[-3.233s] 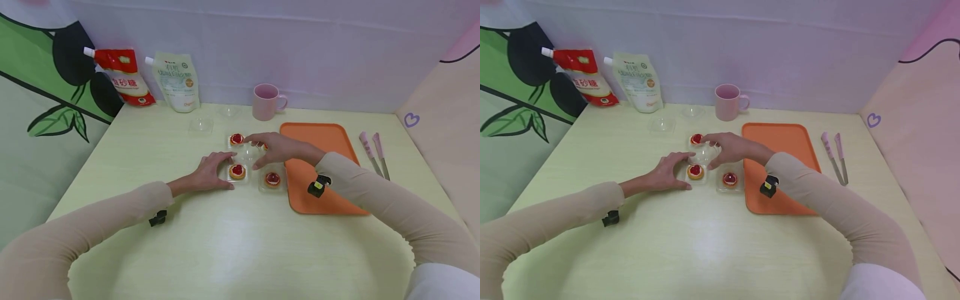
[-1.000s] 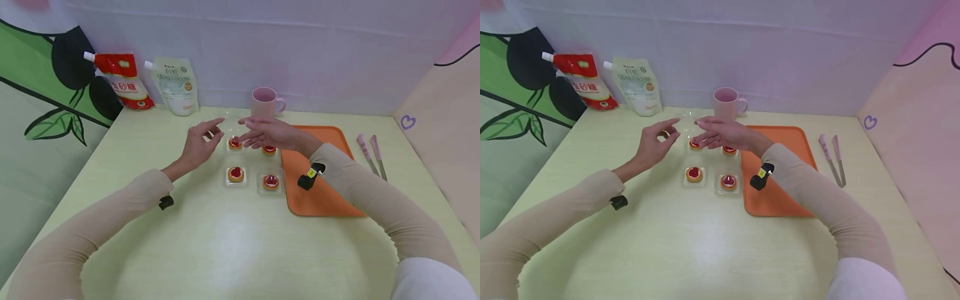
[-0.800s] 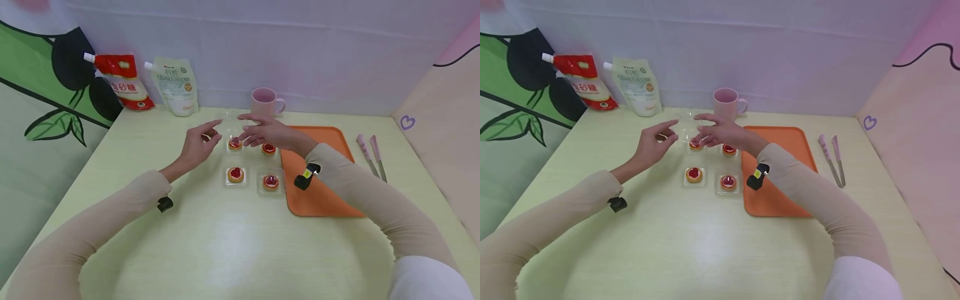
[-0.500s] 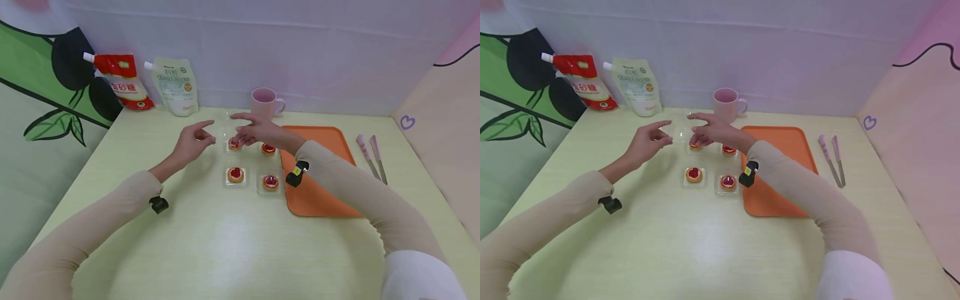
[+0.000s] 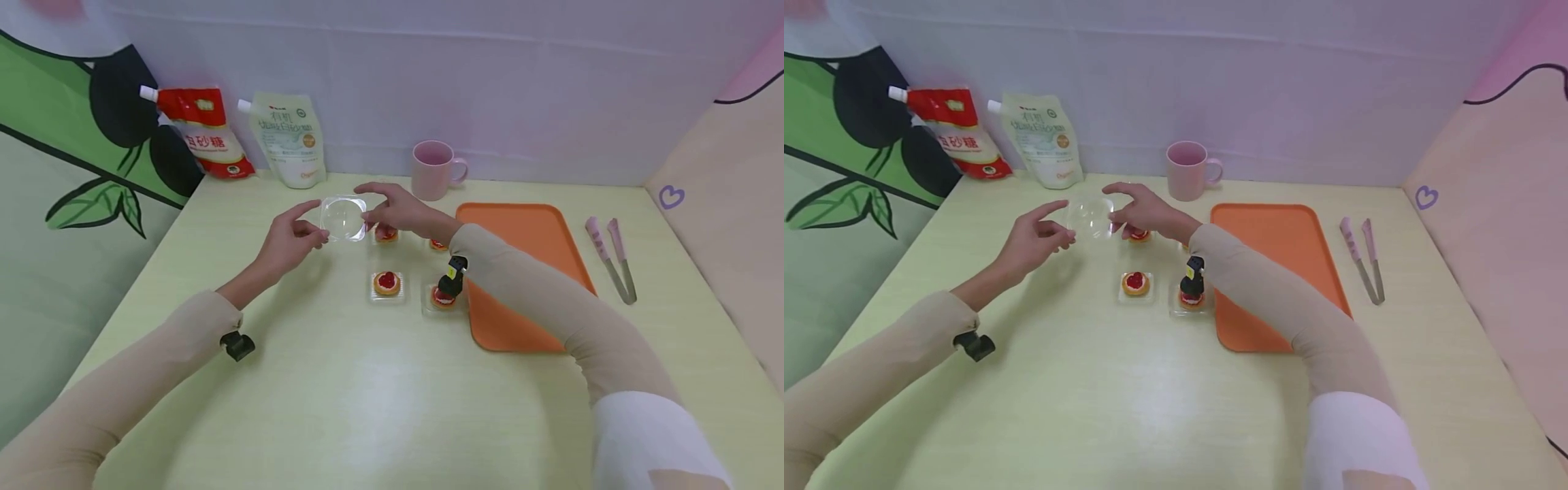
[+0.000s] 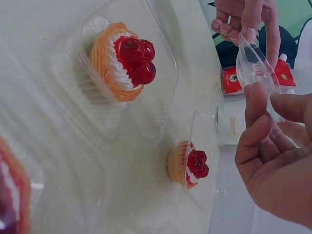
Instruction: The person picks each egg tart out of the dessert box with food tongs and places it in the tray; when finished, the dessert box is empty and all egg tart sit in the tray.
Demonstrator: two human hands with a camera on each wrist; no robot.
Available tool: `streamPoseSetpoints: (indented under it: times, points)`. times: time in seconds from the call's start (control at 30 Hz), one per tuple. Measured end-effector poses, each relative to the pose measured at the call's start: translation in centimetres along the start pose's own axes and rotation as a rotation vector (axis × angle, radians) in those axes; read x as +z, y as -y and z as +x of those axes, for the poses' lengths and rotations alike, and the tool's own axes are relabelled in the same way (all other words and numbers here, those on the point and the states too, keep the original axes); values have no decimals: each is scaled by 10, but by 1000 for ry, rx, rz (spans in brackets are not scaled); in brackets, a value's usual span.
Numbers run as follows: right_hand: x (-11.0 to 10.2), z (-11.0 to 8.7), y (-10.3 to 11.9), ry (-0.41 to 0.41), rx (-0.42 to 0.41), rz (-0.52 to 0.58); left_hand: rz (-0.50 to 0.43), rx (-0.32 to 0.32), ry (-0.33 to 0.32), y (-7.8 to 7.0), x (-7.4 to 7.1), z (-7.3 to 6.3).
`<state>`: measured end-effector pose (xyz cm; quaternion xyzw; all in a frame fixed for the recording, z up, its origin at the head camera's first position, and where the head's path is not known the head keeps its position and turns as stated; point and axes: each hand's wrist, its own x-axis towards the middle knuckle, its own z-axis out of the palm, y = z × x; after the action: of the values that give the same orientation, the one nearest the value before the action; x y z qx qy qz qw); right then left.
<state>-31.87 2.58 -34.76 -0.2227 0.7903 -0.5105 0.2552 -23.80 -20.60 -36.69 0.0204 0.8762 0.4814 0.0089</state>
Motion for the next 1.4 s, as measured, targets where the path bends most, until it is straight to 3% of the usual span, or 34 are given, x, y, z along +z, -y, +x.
streamPoseSetpoints:
  times: [0.2,0.43,0.67,1.1,1.4]
  points:
    - [11,15,7,58,-15,-54,20,-78,1,12,-11,-2]
    - [27,35,4,94,60,-113,41,-157,77,25,-18,0]
    - [41,47,-1,81,120,-161,62,-232,108,39,-20,5]
    - [46,49,2,100,151,-253,100,-255,156,47,-19,13]
    - [47,46,7,108,100,-322,125,-259,143,46,-18,15]
